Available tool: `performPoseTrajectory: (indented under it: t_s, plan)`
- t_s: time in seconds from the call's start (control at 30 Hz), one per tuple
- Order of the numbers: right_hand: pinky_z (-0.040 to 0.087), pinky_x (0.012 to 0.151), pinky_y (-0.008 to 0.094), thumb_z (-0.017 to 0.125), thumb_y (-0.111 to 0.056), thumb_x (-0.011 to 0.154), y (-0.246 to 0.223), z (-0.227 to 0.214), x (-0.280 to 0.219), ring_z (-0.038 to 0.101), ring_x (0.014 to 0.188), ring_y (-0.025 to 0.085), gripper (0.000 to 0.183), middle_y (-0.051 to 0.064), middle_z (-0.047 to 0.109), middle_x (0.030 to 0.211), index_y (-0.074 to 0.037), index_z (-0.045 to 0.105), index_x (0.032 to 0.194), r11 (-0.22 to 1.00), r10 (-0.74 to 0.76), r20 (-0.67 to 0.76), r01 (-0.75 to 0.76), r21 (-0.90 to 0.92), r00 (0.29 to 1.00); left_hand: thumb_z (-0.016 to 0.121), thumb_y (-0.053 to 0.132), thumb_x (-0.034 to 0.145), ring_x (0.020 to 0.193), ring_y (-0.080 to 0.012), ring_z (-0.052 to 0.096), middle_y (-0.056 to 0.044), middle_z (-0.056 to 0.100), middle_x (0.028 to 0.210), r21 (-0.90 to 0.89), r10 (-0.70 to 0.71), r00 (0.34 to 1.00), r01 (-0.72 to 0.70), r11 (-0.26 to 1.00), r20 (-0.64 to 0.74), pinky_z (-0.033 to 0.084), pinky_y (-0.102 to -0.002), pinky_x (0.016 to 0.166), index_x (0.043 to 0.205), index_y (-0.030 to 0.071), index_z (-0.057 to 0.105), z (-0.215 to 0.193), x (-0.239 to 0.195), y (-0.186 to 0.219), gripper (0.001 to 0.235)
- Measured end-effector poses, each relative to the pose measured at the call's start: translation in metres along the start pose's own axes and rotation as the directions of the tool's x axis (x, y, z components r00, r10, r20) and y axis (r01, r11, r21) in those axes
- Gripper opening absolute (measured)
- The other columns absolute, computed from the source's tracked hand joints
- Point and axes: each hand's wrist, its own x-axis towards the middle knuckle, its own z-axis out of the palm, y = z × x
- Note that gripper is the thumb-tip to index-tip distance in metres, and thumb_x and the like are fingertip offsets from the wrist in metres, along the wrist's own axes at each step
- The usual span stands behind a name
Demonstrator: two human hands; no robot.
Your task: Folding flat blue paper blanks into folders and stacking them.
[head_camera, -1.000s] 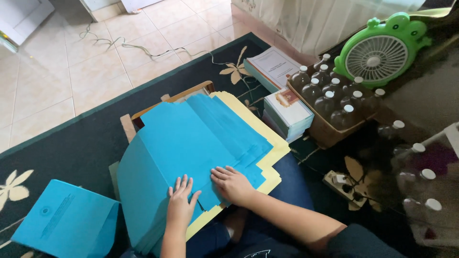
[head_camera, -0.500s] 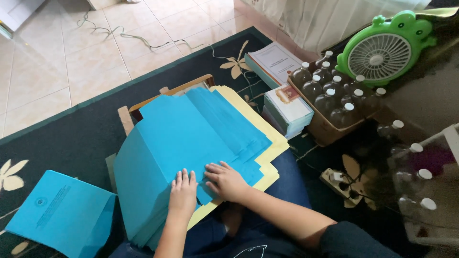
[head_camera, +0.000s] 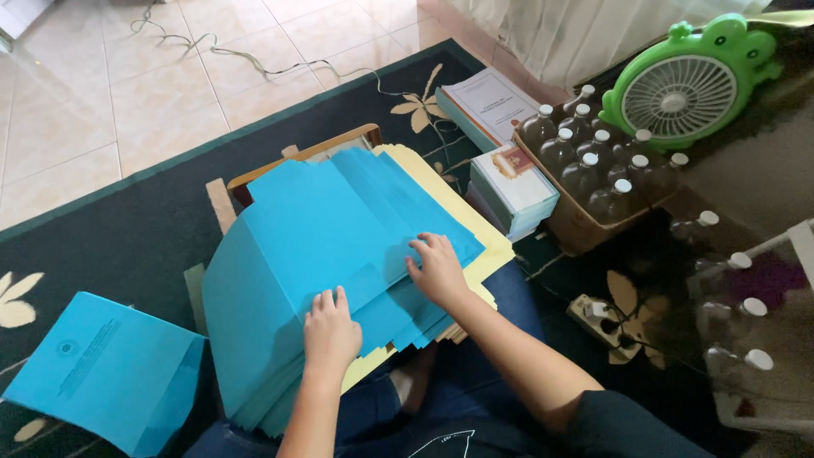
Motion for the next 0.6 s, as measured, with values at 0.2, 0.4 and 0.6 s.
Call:
performPoseTrajectory:
  t_s: [0.2, 0.4, 0.6]
  plan:
    - [0.040, 0.112, 0.061, 0.072, -0.034, 0.089, -0.018, 0.004, -0.008, 0.057, 0.130, 0.035, 0.029, 0.010, 0.062, 0.127, -0.017, 0.072, 0.113, 0.982, -0.162, 0.048, 0.166, -0.095, 0.986, 0.062, 0.035, 0.081, 0.129, -0.0313, 0.057, -0.013, 0.058, 0.132, -0.107, -0.004, 0.996, 0.014, 0.994, 0.091, 0.053, -0.045, 0.097, 0.138, 0.007, 0.061, -0.050, 0.005, -0.005, 0.064]
    - [0.043, 0.113, 0.058, 0.068, -0.037, 0.093, -0.031, 0.012, -0.015, 0.057, 0.131, 0.035, 0.041, 0.011, 0.060, 0.131, -0.013, 0.065, 0.126, 0.964, -0.265, 0.180, 0.264, 0.026, 0.947, 0.057, 0.052, 0.097, 0.127, -0.0285, 0.061, -0.007, 0.063, 0.125, -0.275, -0.132, 0.990, 0.139, 0.951, 0.046, 0.054, -0.044, 0.099, 0.131, 0.011, 0.065, -0.055, 0.006, -0.005, 0.053]
    - [0.033, 0.119, 0.060, 0.027, -0.048, 0.113, -0.027, -0.009, -0.012, 0.052, 0.137, 0.040, 0.055, 0.016, 0.061, 0.136, -0.010, 0.065, 0.126, 0.906, -0.174, 0.314, 0.026, 0.423, 0.933, 0.025, 0.057, 0.109, 0.149, -0.0363, 0.041, -0.012, 0.049, 0.159, -0.441, -0.171, 0.967, 0.238, 0.865, 0.186, 0.025, -0.062, 0.122, 0.111, 0.010, 0.078, -0.104, -0.004, 0.008, 0.071]
